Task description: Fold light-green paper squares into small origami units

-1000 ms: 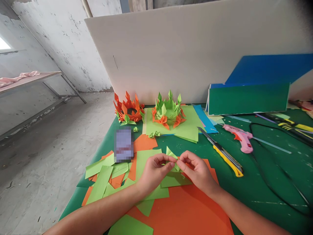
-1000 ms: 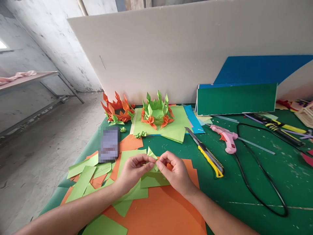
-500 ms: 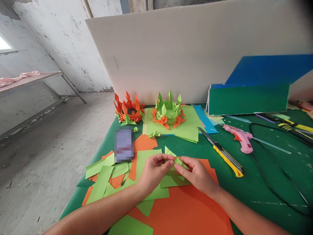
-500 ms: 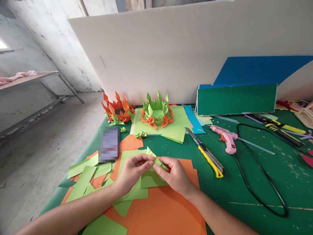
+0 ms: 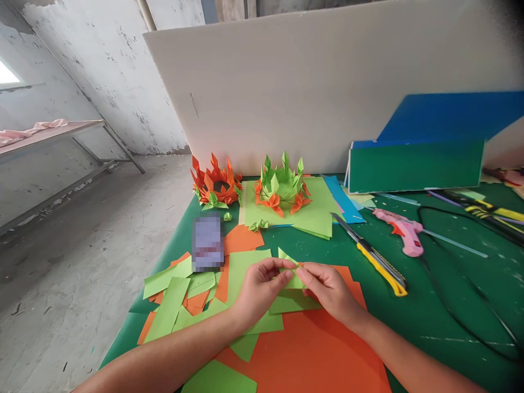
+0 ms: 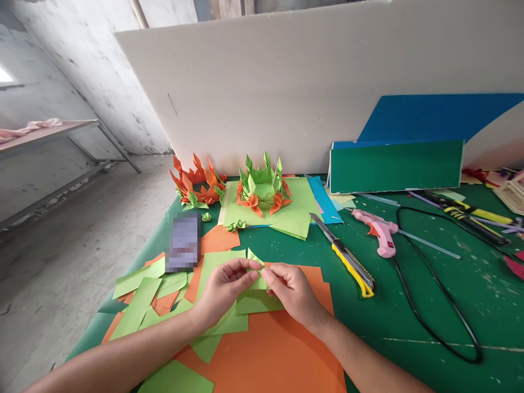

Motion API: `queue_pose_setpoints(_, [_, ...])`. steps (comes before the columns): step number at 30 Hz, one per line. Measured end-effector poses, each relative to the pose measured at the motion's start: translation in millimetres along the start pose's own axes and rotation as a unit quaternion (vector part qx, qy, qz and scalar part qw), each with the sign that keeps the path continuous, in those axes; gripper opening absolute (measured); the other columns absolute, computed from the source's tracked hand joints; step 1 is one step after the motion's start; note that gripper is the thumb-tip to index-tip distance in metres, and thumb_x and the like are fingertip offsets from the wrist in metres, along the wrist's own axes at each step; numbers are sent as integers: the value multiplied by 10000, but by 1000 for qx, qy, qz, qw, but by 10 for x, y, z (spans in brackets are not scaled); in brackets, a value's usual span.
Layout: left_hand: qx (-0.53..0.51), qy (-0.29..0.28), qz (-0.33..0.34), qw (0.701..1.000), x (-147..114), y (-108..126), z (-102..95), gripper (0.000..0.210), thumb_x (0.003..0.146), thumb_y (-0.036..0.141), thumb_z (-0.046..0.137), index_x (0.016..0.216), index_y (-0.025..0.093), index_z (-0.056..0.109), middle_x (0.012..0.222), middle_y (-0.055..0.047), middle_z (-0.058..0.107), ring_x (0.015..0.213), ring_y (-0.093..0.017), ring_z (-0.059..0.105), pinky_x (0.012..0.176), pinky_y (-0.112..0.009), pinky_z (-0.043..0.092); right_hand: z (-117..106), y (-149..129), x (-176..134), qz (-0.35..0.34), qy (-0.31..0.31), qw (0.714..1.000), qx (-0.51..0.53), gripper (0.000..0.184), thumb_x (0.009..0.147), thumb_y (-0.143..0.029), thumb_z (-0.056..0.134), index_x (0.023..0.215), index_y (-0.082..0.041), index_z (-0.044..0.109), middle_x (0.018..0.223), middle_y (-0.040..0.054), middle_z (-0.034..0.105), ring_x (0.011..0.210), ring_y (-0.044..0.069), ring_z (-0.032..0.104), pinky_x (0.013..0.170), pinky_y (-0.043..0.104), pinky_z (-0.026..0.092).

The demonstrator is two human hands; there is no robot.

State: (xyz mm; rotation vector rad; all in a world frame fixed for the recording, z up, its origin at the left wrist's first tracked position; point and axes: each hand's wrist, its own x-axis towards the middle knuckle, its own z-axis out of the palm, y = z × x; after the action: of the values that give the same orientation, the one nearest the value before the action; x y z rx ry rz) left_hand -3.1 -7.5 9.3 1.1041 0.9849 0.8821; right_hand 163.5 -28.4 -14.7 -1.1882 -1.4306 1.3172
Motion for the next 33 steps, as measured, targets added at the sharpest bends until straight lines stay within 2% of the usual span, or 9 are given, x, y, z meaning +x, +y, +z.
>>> queue_pose_setpoints(4, [11, 8, 6, 1000, 17, -10, -14, 302, 710, 394, 760, 883, 149, 721, 775, -35, 682, 646, -114, 537, 599, -237, 424, -7, -15, 5, -6, 0, 1000, 19, 430, 935, -496, 438, 621, -212, 362, 642, -31, 315, 590, 121, 374, 530, 229, 454])
queue_pose_setpoints(8, [25, 11, 8, 1000, 31, -9, -24, 303, 717, 396, 749, 899, 156, 722, 812, -44, 691, 654, -122, 541, 598, -242, 419, -27, -33, -1, -30, 11, 999, -19, 401, 953, -468, 423, 645, -211, 409, 632, -31, 351, 573, 121, 389, 508, 223, 417])
queue_pose_setpoints(12, [35, 15, 15, 999, 37, -4, -31, 293, 719, 399, 742, 891, 163, 723, 823, -45, 699, 673, -137, 560, 607, -248, 424, -42, -50, -8, -79, 65, 992, -71, 176, 921, -395, 522, 888, -224, 548, 813, 9, 546, 759, 160, 543, 676, 256, 487])
queue_pose_setpoints(14, [45, 18, 18, 999, 38, -7, -33, 280, 724, 390, 736, 890, 165, 723, 817, -44, 701, 669, -138, 564, 603, -248, 426, -43, -51, -6, -99, 82, 988, -87, 142, 916, -364, 537, 901, -224, 553, 854, 22, 570, 801, 170, 559, 733, 274, 488])
queue_pose_setpoints(21, [106, 22, 31, 994, 27, 2, -25, 186, 752, 302, 690, 869, 162, 727, 888, -72, 721, 758, -176, 616, 646, -262, 479, -39, -22, 21, -98, 57, 988, -108, 196, 952, -341, 478, 811, -214, 529, 782, 14, 527, 733, 160, 502, 683, 264, 440])
queue_pose_setpoints(29, [140, 16, 77, 987, 5, 11, -12, 153, 788, 261, 640, 867, 156, 718, 889, -82, 704, 793, -187, 634, 661, -268, 510, -4, 25, -2, -70, 43, 992, -92, 231, 984, -388, 390, 820, -228, 425, 697, -34, 374, 601, 133, 365, 538, 242, 329])
queue_pose_setpoints(33, [169, 16, 87, 982, 6, 12, -20, 147, 800, 226, 616, 878, 158, 720, 896, -86, 710, 812, -194, 649, 676, -271, 527, 21, 70, -5, -72, 39, 991, -110, 208, 997, -369, 366, 845, -230, 400, 681, -46, 347, 566, 123, 327, 511, 244, 287])
